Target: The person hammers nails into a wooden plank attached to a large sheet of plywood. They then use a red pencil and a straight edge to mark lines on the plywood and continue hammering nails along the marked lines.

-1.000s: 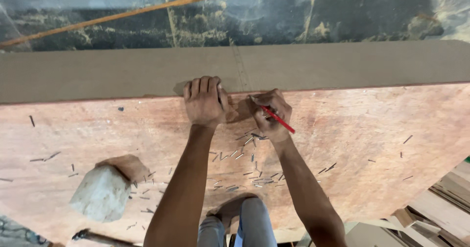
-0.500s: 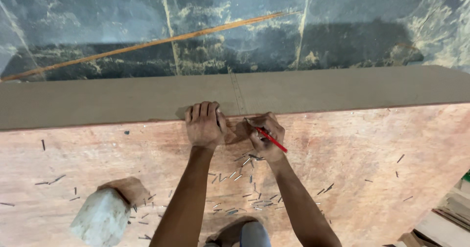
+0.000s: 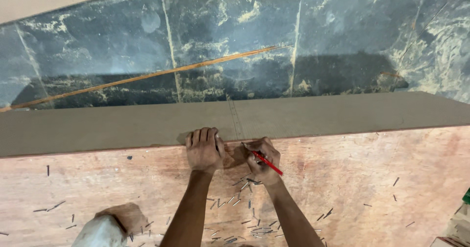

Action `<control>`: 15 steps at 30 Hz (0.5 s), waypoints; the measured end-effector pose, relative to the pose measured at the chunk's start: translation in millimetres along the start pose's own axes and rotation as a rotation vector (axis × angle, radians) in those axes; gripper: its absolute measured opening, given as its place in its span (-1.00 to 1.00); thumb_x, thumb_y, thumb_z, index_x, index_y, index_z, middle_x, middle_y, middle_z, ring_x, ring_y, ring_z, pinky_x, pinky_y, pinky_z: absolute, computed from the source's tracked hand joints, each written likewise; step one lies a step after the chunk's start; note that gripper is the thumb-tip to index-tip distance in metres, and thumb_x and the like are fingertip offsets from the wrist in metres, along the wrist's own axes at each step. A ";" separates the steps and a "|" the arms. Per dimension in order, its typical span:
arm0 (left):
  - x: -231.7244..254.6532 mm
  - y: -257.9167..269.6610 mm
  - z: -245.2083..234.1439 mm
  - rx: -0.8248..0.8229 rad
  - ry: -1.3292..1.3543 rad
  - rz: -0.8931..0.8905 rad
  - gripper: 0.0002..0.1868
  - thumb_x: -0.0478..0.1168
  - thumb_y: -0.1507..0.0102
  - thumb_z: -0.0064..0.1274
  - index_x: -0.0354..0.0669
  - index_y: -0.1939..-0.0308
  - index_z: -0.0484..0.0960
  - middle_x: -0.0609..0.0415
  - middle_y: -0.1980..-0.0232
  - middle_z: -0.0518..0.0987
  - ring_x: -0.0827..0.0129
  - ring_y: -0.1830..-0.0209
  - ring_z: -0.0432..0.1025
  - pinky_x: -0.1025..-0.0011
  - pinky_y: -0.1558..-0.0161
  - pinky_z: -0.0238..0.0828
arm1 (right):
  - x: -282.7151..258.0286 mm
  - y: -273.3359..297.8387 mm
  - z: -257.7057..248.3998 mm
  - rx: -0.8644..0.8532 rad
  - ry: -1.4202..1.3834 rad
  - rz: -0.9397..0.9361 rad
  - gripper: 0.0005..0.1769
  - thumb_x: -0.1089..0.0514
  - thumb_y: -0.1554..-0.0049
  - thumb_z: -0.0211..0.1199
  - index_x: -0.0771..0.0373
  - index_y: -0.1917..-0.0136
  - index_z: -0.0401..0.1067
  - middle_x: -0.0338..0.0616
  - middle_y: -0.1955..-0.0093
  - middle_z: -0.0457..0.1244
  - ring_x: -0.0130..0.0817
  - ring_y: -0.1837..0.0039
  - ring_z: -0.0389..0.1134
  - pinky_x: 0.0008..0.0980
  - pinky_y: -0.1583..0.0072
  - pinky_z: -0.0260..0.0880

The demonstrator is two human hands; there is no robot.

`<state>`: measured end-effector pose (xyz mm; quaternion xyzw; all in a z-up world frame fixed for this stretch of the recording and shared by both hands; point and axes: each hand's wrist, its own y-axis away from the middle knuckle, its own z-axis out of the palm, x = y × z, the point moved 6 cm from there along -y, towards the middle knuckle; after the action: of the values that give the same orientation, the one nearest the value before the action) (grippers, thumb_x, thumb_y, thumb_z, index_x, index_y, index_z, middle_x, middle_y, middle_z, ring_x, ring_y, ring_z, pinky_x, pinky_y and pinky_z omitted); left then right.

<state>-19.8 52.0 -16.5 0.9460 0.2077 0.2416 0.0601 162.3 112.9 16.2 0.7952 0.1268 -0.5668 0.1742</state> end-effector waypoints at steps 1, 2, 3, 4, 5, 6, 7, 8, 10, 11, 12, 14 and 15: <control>-0.2 -0.2 1.1 -0.015 -0.013 -0.003 -0.77 -0.14 -0.24 -0.04 -0.13 0.13 0.65 0.02 0.09 0.59 0.12 -0.02 0.42 0.07 -0.25 0.21 | 1.4 0.8 -0.2 -0.001 -0.005 0.008 -0.82 0.47 0.05 0.18 0.38 0.13 0.43 -0.06 0.13 0.37 -0.29 0.08 0.32 -0.36 0.03 0.39; 0.0 0.9 0.9 -0.015 -0.008 -0.008 -0.77 -0.14 -0.24 -0.04 -0.12 0.14 0.65 0.03 0.09 0.59 0.12 -0.02 0.42 0.07 -0.25 0.21 | 2.2 2.6 -0.8 -0.003 -0.010 0.018 -0.81 0.47 0.06 0.18 0.38 0.13 0.44 -0.06 0.13 0.37 -0.29 0.08 0.32 -0.36 0.04 0.39; 0.0 1.6 0.7 -0.015 -0.002 -0.012 -0.77 -0.14 -0.24 -0.05 -0.12 0.14 0.65 0.03 0.09 0.59 0.12 -0.02 0.42 0.07 -0.24 0.21 | 2.1 4.0 -0.8 -0.015 -0.006 0.012 -0.81 0.47 0.07 0.18 0.38 0.14 0.44 -0.06 0.13 0.36 -0.30 0.07 0.32 -0.36 0.02 0.40; -0.2 0.8 0.8 -0.014 0.004 -0.015 -0.77 -0.14 -0.24 -0.05 -0.12 0.14 0.65 0.03 0.09 0.59 0.13 -0.02 0.42 0.07 -0.24 0.21 | 2.7 4.0 -0.4 -0.026 -0.001 0.004 -0.80 0.47 0.09 0.18 0.38 0.14 0.44 -0.06 0.14 0.35 -0.30 0.06 0.33 -0.35 0.00 0.40; -0.2 -0.1 0.7 -0.011 0.011 -0.015 -0.77 -0.14 -0.24 -0.05 -0.12 0.14 0.65 0.03 0.09 0.59 0.12 -0.02 0.42 0.07 -0.24 0.21 | 3.3 3.7 0.1 -0.037 0.003 -0.003 -0.80 0.47 0.10 0.19 0.38 0.15 0.44 -0.06 0.14 0.34 -0.30 0.05 0.33 -0.35 -0.02 0.41; -0.4 0.4 0.5 -0.009 0.018 -0.016 -0.77 -0.14 -0.24 -0.05 -0.12 0.14 0.65 0.03 0.09 0.59 0.12 -0.02 0.42 0.08 -0.24 0.20 | 3.9 4.2 0.0 -0.035 0.004 -0.007 -0.79 0.47 0.11 0.18 0.39 0.15 0.44 -0.06 0.14 0.35 -0.30 0.06 0.32 -0.35 0.00 0.39; -0.5 1.0 0.3 -0.008 0.024 -0.018 -0.76 -0.14 -0.24 -0.05 -0.12 0.14 0.65 0.03 0.09 0.59 0.12 -0.02 0.41 0.08 -0.24 0.20 | 4.4 4.6 0.3 -0.032 0.004 -0.010 -0.78 0.47 0.12 0.18 0.40 0.14 0.45 -0.05 0.14 0.36 -0.31 0.07 0.32 -0.36 0.02 0.38; -0.5 1.3 0.9 -0.015 0.016 -0.016 -0.76 -0.14 -0.24 -0.05 -0.13 0.14 0.65 0.03 0.09 0.59 0.12 -0.02 0.41 0.08 -0.25 0.20 | 5.0 4.5 0.7 -0.030 0.005 -0.013 -0.76 0.47 0.14 0.17 0.40 0.14 0.45 -0.04 0.14 0.37 -0.32 0.07 0.31 -0.37 0.04 0.37; -0.3 1.1 1.7 -0.025 0.000 -0.009 -0.76 -0.15 -0.25 -0.06 -0.13 0.12 0.65 0.03 0.08 0.59 0.13 -0.02 0.41 0.08 -0.25 0.20 | 7.7 3.4 0.7 -0.006 -0.035 0.028 -0.81 0.47 0.10 0.18 0.39 0.16 0.46 -0.07 0.17 0.36 -0.36 0.13 0.30 -0.42 0.12 0.37; -0.6 0.8 2.2 -0.032 0.001 -0.013 -0.76 -0.15 -0.25 -0.06 -0.13 0.12 0.65 0.04 0.08 0.59 0.13 -0.03 0.41 0.08 -0.25 0.20 | 8.4 2.6 0.4 0.007 -0.055 0.047 -0.82 0.47 0.08 0.19 0.38 0.17 0.47 -0.08 0.19 0.35 -0.39 0.16 0.29 -0.44 0.16 0.38; -1.2 0.3 2.9 -0.038 0.001 -0.019 -0.76 -0.15 -0.25 -0.06 -0.13 0.12 0.65 0.04 0.07 0.59 0.13 -0.03 0.42 0.07 -0.25 0.20 | 7.3 1.7 0.7 0.009 -0.046 0.039 -0.81 0.47 0.08 0.18 0.38 0.15 0.47 -0.07 0.18 0.35 -0.38 0.15 0.29 -0.43 0.14 0.37; -2.3 -0.3 3.6 -0.033 0.007 -0.022 -0.75 -0.14 -0.24 -0.05 -0.13 0.12 0.65 0.04 0.06 0.60 0.12 -0.04 0.41 0.07 -0.25 0.20 | 4.0 0.9 0.4 0.012 -0.029 0.022 -0.78 0.48 0.07 0.17 0.40 0.11 0.47 -0.05 0.17 0.34 -0.36 0.12 0.28 -0.41 0.11 0.35; -2.6 -0.5 3.4 -0.022 0.013 -0.019 -0.75 -0.14 -0.24 -0.05 -0.13 0.12 0.65 0.04 0.05 0.60 0.12 -0.04 0.41 0.06 -0.25 0.20 | 4.6 1.0 0.3 0.006 -0.010 0.057 -0.77 0.48 0.09 0.18 0.40 0.12 0.48 -0.05 0.18 0.33 -0.35 0.14 0.29 -0.41 0.12 0.34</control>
<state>-20.5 51.3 -20.7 0.9416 0.2145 0.2495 0.0712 163.9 111.9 11.8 0.7961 0.1016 -0.5658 0.1888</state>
